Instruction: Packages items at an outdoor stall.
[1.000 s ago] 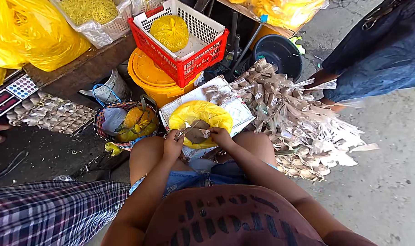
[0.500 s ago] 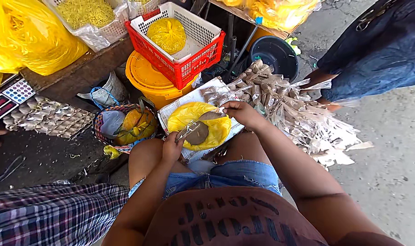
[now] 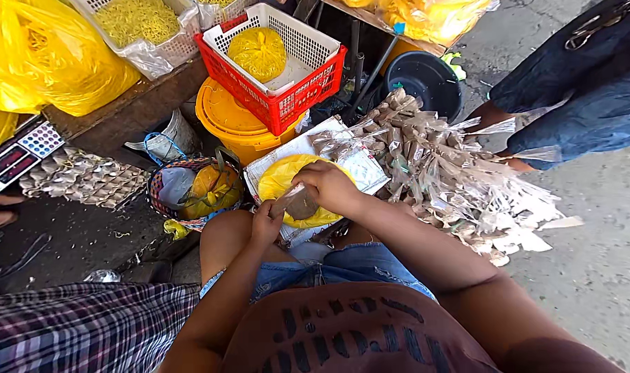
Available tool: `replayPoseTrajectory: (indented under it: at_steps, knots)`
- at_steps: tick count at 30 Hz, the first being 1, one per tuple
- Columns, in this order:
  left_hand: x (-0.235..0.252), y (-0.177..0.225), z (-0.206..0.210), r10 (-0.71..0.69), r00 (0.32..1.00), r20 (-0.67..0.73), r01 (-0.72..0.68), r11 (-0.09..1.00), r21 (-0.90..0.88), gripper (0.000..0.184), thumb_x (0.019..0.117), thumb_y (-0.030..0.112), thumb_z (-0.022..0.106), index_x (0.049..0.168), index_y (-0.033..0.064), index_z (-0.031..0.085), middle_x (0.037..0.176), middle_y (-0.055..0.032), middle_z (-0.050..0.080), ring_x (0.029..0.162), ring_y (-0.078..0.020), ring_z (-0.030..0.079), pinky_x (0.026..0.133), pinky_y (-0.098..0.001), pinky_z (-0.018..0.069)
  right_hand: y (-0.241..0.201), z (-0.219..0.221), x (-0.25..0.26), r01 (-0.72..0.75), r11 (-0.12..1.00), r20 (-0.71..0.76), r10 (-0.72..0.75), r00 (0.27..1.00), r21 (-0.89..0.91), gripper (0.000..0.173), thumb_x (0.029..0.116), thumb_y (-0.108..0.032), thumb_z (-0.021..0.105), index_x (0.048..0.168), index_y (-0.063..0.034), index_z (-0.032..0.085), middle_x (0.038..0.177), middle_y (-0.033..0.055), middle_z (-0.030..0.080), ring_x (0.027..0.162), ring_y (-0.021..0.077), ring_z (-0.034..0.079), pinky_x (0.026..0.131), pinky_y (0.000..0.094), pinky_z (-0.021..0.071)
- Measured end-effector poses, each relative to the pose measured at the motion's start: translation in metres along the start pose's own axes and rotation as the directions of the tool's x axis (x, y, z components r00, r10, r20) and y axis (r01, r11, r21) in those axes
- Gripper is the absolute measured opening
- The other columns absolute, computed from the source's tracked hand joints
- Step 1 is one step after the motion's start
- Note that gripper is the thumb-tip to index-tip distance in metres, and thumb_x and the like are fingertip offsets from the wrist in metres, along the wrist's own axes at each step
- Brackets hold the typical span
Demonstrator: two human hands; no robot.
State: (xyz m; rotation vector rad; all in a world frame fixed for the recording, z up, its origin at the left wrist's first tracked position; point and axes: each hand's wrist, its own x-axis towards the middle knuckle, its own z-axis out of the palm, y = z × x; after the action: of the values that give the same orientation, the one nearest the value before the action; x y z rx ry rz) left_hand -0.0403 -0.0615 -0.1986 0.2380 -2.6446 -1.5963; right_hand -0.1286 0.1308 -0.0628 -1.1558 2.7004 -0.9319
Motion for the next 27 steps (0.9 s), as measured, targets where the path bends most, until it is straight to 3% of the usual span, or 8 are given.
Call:
replayPoseTrajectory:
  at_steps: [2,5,7,11,14,16,22,27]
  knots:
    - [0.001,-0.001,-0.001,-0.027,0.999,-0.027,0.026,0.999,-0.046,0.027,0.0977,0.014,0.064,0.114,-0.0078,0.065,0.103,-0.0176,0.069,0.094,-0.0156,0.067,0.089,-0.0305,0.0544,0.007,-0.013,-0.003,0.023,1.0,-0.149,-0.024,0.989,-0.005,0.019,0.0961,-0.003,0.061,0.105,-0.0072,0.077,0.109,0.0122,0.073,0.104,0.0313,0.068,0.091,0.0511,0.0549]
    - [0.004,-0.004,-0.002,-0.036,0.996,-0.076,0.025,0.99,-0.137,0.021,0.0978,0.012,0.064,0.107,-0.0074,0.065,0.094,-0.0109,0.068,0.086,-0.0059,0.064,0.082,-0.0223,0.0529,0.032,-0.024,-0.01,-0.138,0.988,-0.22,0.148,0.964,0.063,0.014,0.0974,-0.007,0.065,0.106,-0.0053,0.076,0.106,0.0134,0.071,0.094,0.0265,0.069,0.086,0.0457,0.0575]
    - [0.005,-0.004,-0.001,-0.045,0.995,-0.09,0.029,0.985,-0.169,0.019,0.0974,0.009,0.063,0.105,-0.0076,0.065,0.092,-0.0089,0.067,0.083,-0.0035,0.062,0.08,-0.0203,0.0522,0.055,-0.008,-0.018,-0.329,0.942,-0.136,0.335,0.932,0.068,0.016,0.0996,-0.008,0.062,0.109,-0.0031,0.074,0.107,0.0174,0.07,0.095,0.032,0.069,0.087,0.0512,0.0562]
    - [0.003,0.0,-0.001,-0.156,0.979,-0.132,0.138,0.98,-0.141,0.024,0.0973,0.013,0.067,0.108,-0.0083,0.062,0.095,-0.0129,0.066,0.086,-0.0101,0.063,0.081,-0.0258,0.0523,0.077,0.045,-0.042,-0.587,0.809,0.102,0.587,0.803,-0.037,0.027,0.104,-0.014,0.052,0.121,-0.0028,0.07,0.12,0.0212,0.069,0.118,0.0388,0.064,0.102,0.0577,0.049]
    - [-0.003,0.011,-0.007,-0.347,0.935,-0.065,0.345,0.937,-0.052,0.04,0.0969,0.022,0.071,0.119,-0.0084,0.057,0.107,-0.0196,0.065,0.097,-0.0212,0.064,0.09,-0.0366,0.0522,0.063,0.073,-0.061,-0.628,0.777,0.188,0.624,0.758,-0.047,0.032,0.1051,-0.016,0.048,0.127,-0.0044,0.068,0.127,0.0185,0.068,0.123,0.0344,0.062,0.105,0.0523,0.0472]
    - [-0.003,0.017,-0.007,-0.423,0.906,0.02,0.423,0.906,0.027,0.04,0.0981,0.024,0.069,0.12,-0.0079,0.057,0.107,-0.0203,0.064,0.095,-0.0246,0.064,0.088,-0.0406,0.0526,0.05,0.085,-0.07,-0.64,0.768,0.228,0.622,0.749,0.008,0.031,0.1045,-0.015,0.049,0.127,-0.0045,0.068,0.126,0.0186,0.068,0.122,0.0343,0.063,0.104,0.0518,0.0478]
    - [0.002,0.041,0.01,-0.296,0.953,0.063,0.302,0.943,-0.143,0.018,0.0944,0.008,0.069,0.101,-0.0049,0.057,0.082,-0.0075,0.059,0.069,-0.0103,0.058,0.067,-0.0267,0.0515,0.04,0.094,-0.069,-0.681,0.699,0.301,0.615,0.729,0.22,0.028,0.1036,-0.014,0.052,0.124,-0.0022,0.068,0.118,0.0167,0.071,0.111,0.0281,0.068,0.099,0.046,0.0506]
    - [0.004,0.044,0.002,-0.271,0.957,-0.105,0.253,0.955,-0.156,0.017,0.0942,0.006,0.066,0.103,-0.0069,0.059,0.087,-0.0107,0.061,0.078,-0.0117,0.059,0.074,-0.0284,0.0504,0.049,0.092,-0.073,-0.692,0.669,0.226,0.654,0.722,0.273,0.028,0.1038,-0.015,0.052,0.123,-0.0024,0.068,0.115,0.0148,0.072,0.107,0.0237,0.069,0.097,0.0425,0.0517]
